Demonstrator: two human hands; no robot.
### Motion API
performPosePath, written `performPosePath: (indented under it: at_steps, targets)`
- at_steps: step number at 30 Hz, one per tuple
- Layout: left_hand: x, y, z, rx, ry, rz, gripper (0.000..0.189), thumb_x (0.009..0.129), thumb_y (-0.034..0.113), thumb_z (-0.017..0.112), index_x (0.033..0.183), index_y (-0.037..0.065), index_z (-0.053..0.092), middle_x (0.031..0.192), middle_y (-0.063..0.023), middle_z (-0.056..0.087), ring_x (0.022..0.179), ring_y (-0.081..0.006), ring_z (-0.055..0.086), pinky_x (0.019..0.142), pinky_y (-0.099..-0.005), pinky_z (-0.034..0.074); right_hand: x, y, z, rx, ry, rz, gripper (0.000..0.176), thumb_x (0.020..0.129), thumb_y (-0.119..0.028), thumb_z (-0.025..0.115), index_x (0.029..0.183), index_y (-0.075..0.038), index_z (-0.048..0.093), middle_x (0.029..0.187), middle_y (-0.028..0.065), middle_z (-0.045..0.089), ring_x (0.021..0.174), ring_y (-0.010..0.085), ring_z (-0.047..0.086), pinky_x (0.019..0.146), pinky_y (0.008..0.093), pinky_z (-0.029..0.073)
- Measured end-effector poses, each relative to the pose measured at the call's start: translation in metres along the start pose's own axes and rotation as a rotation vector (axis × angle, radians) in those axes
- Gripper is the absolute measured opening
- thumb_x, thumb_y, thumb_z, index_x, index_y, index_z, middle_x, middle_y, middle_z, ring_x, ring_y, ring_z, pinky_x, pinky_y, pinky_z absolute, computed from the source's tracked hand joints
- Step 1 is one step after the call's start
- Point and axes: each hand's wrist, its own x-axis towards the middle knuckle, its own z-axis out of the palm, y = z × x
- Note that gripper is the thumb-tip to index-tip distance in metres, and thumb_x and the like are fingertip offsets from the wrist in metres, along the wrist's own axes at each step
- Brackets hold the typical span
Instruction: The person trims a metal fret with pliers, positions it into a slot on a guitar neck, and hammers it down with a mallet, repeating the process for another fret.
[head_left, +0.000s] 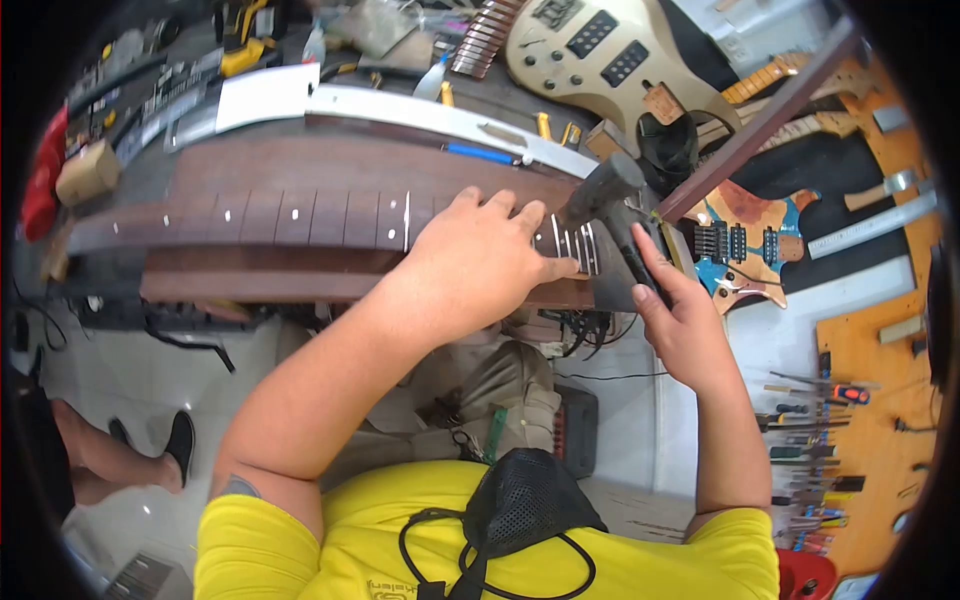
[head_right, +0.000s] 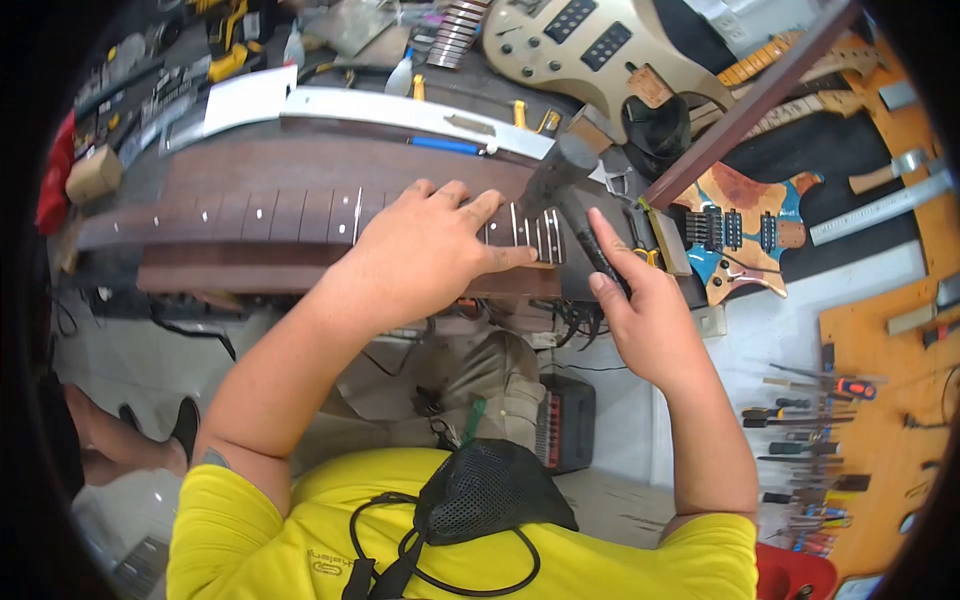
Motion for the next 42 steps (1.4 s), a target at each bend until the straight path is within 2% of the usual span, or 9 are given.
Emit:
performPosePath:
  at_steps: [2, 5, 9, 15, 23, 25, 33, 36, 42]
  targets:
    - [0.002, 0.002, -0.006, 0.015, -0.044, -0.005, 0.053, 0.098, 0.019, 0.064, 0.146, 0.041, 0.069, 0.145, -0.0159, 0.064, 0.126, -0.0351, 0.067, 0.102, -0.0476, 0.055, 0.0, -0.003, -0.006, -0.067, -0.078, -0.07, 0.065, 0.107, -0.005, 0.062, 0.168, -0.011, 0.043, 0.156, 0.0269, 0.061, 0.149, 0.0313, 0.056, 0.12, 0.0349, 0.04]
    - [0.006, 0.004, -0.013, 0.043, -0.096, 0.014, 0.055, 0.099, 0.017, 0.063, 0.148, 0.041, 0.068, 0.149, -0.0177, 0.062, 0.13, -0.0361, 0.065, 0.104, -0.0491, 0.054, 0.005, 0.033, -0.003, -0.03, 0.234, -0.335, 0.064, 0.105, -0.008, 0.066, 0.166, -0.01, 0.046, 0.153, 0.0243, 0.064, 0.143, 0.0311, 0.062, 0.117, 0.0348, 0.044]
    - [0.012, -0.001, -0.01, -0.032, -0.136, 0.04, 0.059, 0.098, 0.018, 0.071, 0.151, 0.042, 0.065, 0.166, -0.0229, 0.049, 0.141, -0.0459, 0.058, 0.112, -0.0551, 0.05, 0.012, 0.083, -0.002, -0.259, 0.36, -0.001, 0.048, 0.098, -0.013, 0.074, 0.145, -0.008, 0.068, 0.128, 0.021, 0.075, 0.118, 0.0411, 0.072, 0.098, 0.045, 0.056]
    - [0.039, -0.055, -0.074, -0.334, -0.111, -0.287, 0.047, 0.093, 0.012, 0.078, 0.139, 0.005, 0.073, 0.135, -0.024, 0.073, 0.125, -0.0412, 0.07, 0.109, -0.0448, 0.054, 0.017, 0.14, 0.035, -0.382, 0.537, -0.039, 0.047, 0.093, -0.022, 0.082, 0.139, -0.013, 0.074, 0.103, 0.0141, 0.074, 0.096, 0.0388, 0.072, 0.084, 0.0498, 0.057]
    - [-0.023, -0.106, -0.152, -0.029, -0.128, -0.596, 0.043, 0.095, 0.017, 0.08, 0.136, 0.005, 0.075, 0.119, -0.0225, 0.079, 0.109, -0.0377, 0.077, 0.095, -0.0454, 0.059, 0.001, 0.146, 0.041, -0.352, 0.814, -0.338, 0.041, 0.097, -0.011, 0.075, 0.137, -0.002, 0.072, 0.117, 0.0142, 0.068, 0.113, 0.0321, 0.062, 0.096, 0.0443, 0.053]
    - [-0.056, -0.122, -0.164, 0.037, -0.172, -0.746, 0.043, 0.095, 0.017, 0.08, 0.135, 0.005, 0.075, 0.115, -0.0209, 0.08, 0.104, -0.0352, 0.078, 0.093, -0.0447, 0.06, -0.019, 0.145, 0.041, 0.018, 0.832, -0.355, 0.038, 0.097, -0.004, 0.069, 0.135, 0.0, 0.071, 0.118, 0.0151, 0.067, 0.11, 0.0308, 0.062, 0.096, 0.0419, 0.052]
    - [-0.111, -0.224, -0.175, 0.176, -0.067, -0.933, 0.02, 0.091, 0.017, 0.077, 0.105, 0.004, 0.083, 0.102, -0.0209, 0.08, 0.1, -0.0366, 0.078, 0.092, -0.0446, 0.06, -0.065, 0.167, 0.135, 0.34, 0.665, -0.621, 0.019, 0.093, 0.002, 0.061, 0.108, 0.004, 0.073, 0.091, 0.0149, 0.068, 0.083, 0.0281, 0.066, 0.076, 0.036, 0.052]
    - [-0.115, -0.261, -0.172, 0.411, -0.05, -0.963, 0.018, 0.086, 0.015, 0.074, 0.099, 0.008, 0.085, 0.1, -0.021, 0.08, 0.1, -0.0395, 0.077, 0.091, -0.0472, 0.06, -0.072, 0.18, 0.19, 0.411, 0.423, -0.41, 0.014, 0.092, -0.001, 0.065, 0.101, 0.003, 0.075, 0.085, 0.0138, 0.069, 0.072, 0.0277, 0.066, 0.069, 0.0382, 0.052]
    - [-0.113, -0.279, -0.118, 0.524, -0.474, -0.775, 0.02, 0.089, 0.008, 0.069, 0.104, 0.004, 0.083, 0.111, -0.023, 0.08, 0.109, -0.0395, 0.077, 0.096, -0.0477, 0.062, -0.065, 0.201, 0.253, 0.262, 0.14, -0.336, 0.015, 0.092, -0.007, 0.068, 0.097, 0.003, 0.078, 0.078, 0.0191, 0.069, 0.071, 0.033, 0.069, 0.068, 0.0429, 0.054]
